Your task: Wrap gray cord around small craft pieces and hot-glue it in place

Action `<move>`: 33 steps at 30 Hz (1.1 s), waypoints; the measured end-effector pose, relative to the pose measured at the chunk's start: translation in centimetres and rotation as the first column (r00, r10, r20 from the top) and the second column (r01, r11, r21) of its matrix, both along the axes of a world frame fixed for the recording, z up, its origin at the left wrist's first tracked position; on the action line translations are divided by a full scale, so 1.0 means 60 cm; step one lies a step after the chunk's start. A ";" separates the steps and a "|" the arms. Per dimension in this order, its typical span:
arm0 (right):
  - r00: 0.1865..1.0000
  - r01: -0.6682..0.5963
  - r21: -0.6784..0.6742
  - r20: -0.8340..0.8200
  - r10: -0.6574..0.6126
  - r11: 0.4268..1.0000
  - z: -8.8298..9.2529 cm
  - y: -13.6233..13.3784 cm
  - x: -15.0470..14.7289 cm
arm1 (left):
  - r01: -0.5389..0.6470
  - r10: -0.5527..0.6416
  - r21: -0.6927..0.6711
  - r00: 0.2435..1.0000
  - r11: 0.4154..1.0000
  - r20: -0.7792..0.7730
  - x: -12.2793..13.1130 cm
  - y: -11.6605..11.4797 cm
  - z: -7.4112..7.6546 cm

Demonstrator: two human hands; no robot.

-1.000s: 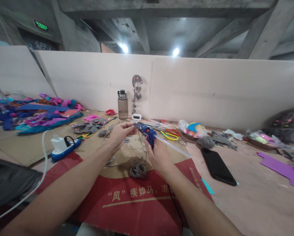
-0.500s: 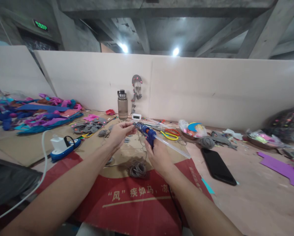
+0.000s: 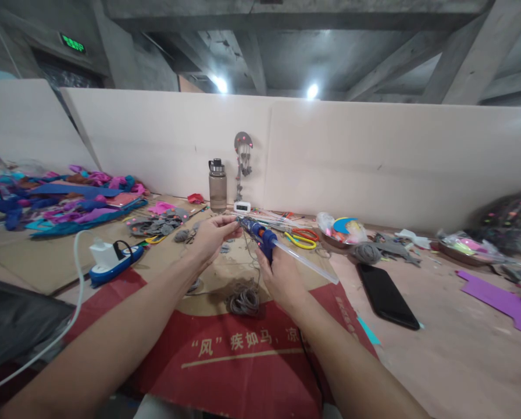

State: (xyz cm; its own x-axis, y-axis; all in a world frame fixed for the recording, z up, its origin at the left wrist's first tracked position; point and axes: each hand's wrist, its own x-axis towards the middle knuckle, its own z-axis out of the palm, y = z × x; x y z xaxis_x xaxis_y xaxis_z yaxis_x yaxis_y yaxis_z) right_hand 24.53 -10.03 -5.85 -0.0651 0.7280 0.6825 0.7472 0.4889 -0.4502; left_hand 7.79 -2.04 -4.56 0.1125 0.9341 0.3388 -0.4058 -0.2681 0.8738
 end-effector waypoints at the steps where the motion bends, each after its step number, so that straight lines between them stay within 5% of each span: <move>1: 1.000 0.002 -0.002 -0.001 -0.002 1.000 0.000 0.000 0.000 | 0.006 -0.006 0.000 1.000 1.000 -0.005 0.000 0.000 -0.001; 21: 0.999 -0.006 0.003 -0.031 0.006 1.000 0.002 -0.002 0.002 | 0.011 -0.011 -0.019 0.999 1.000 0.030 -0.005 0.003 0.001; 25: 0.970 -0.066 -0.073 -0.237 0.047 0.995 0.007 -0.001 0.006 | 0.011 -0.005 -0.062 0.996 0.998 0.091 -0.008 0.005 0.003; 28: 0.873 -0.178 -0.199 -0.483 0.061 0.964 0.010 0.011 0.025 | 0.031 -0.018 -0.111 0.993 0.993 0.121 -0.008 0.007 0.005; 33: 0.796 -0.203 -0.416 -0.598 -0.098 0.887 0.005 0.048 0.087 | 0.045 -0.033 -0.112 0.993 0.993 0.110 -0.007 0.005 0.004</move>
